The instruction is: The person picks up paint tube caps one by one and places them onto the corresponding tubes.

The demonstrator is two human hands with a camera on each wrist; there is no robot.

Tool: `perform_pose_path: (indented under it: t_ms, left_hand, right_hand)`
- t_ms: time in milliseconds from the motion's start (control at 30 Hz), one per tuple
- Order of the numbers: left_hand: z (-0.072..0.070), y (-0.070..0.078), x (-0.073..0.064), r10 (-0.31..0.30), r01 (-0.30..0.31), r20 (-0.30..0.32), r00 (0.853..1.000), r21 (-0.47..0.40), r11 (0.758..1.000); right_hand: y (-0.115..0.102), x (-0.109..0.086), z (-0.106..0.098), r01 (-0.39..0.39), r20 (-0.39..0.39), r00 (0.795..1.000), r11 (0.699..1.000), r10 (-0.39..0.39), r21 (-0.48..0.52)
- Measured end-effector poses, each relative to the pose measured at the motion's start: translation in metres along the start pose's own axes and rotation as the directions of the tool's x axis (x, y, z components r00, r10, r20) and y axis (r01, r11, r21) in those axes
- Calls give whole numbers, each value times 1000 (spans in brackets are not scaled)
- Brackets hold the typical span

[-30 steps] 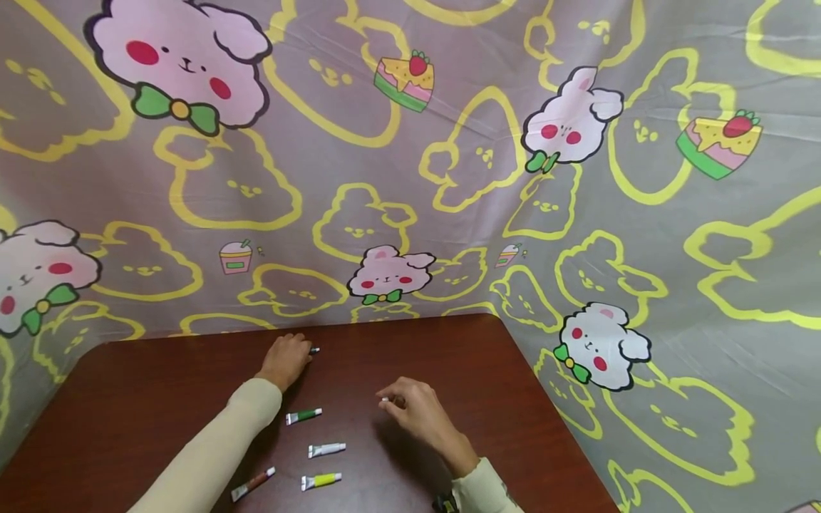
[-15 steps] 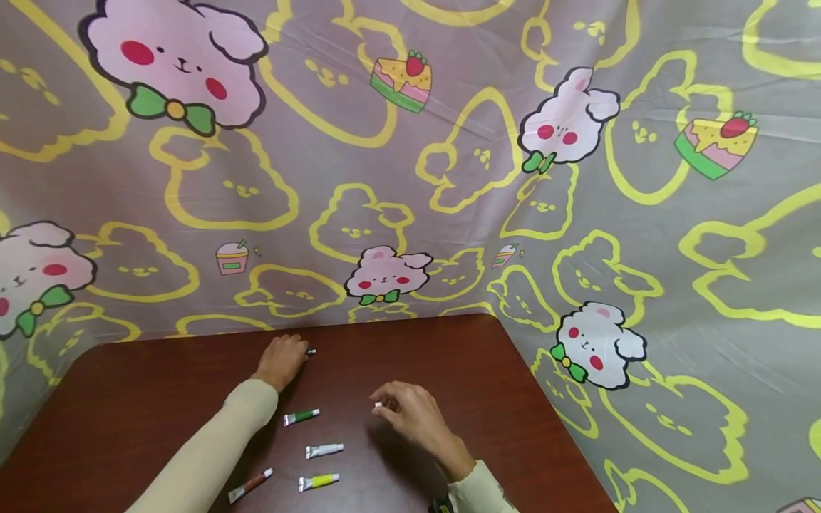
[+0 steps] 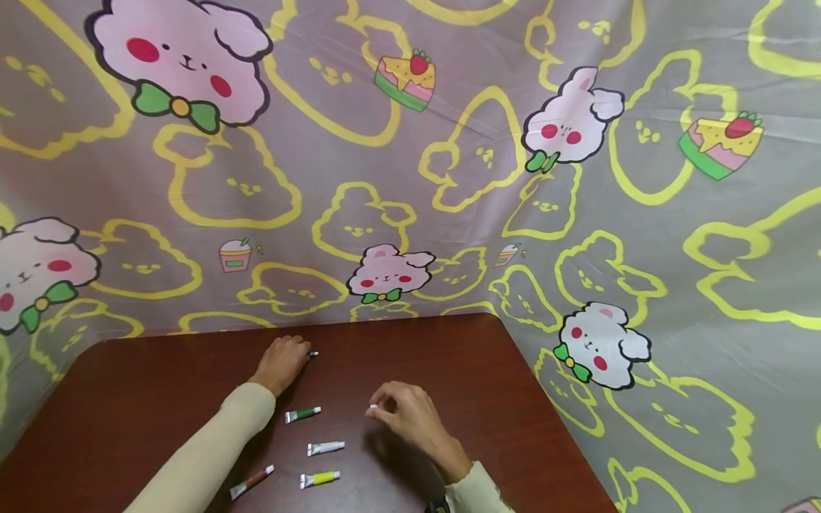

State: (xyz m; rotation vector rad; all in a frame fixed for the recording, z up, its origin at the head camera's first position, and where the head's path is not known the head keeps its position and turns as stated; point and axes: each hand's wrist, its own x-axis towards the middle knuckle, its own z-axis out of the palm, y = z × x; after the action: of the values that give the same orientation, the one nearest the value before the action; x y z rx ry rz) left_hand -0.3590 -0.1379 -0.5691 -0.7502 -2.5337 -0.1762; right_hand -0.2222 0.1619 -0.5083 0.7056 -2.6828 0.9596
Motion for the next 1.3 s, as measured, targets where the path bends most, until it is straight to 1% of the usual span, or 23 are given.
perform_pose_path:
  t_ms: [167, 300, 533, 733, 900, 1133, 1300]
  left_hand:
    - [-9, 5, -4, 19, -19, -4, 1000, 16, 1000]
    - [-19, 11, -8, 46, -46, -12, 999, 25, 999]
    - [-34, 27, -11, 72, -72, 5, 997, 17, 997]
    - [-43, 41, -13, 93, -93, 3, 996, 18, 995]
    - [-49, 48, -19, 106, -107, 20, 994, 39, 994]
    - [-56, 55, -29, 148, -147, -11, 989, 73, 986]
    - [-62, 62, -35, 183, -179, -57, 981, 72, 981]
  right_hand:
    - [-2, 1, 4, 17, 2, 1000, 1000, -17, 3]
    - [-3, 1, 7, 21, 11, 1000, 1000, -21, 0]
    - [-5, 0, 11, 16, 28, 999, 1000, -15, -12]
    - [-7, -2, 16, 17, 39, 999, 1000, -17, -16]
    - [-9, -3, 19, 29, 47, 999, 999, -28, -19]
    - [-11, -7, 24, 30, 54, 998, 999, -28, -36]
    - [-12, -9, 28, 17, 55, 998, 1000, -16, -25]
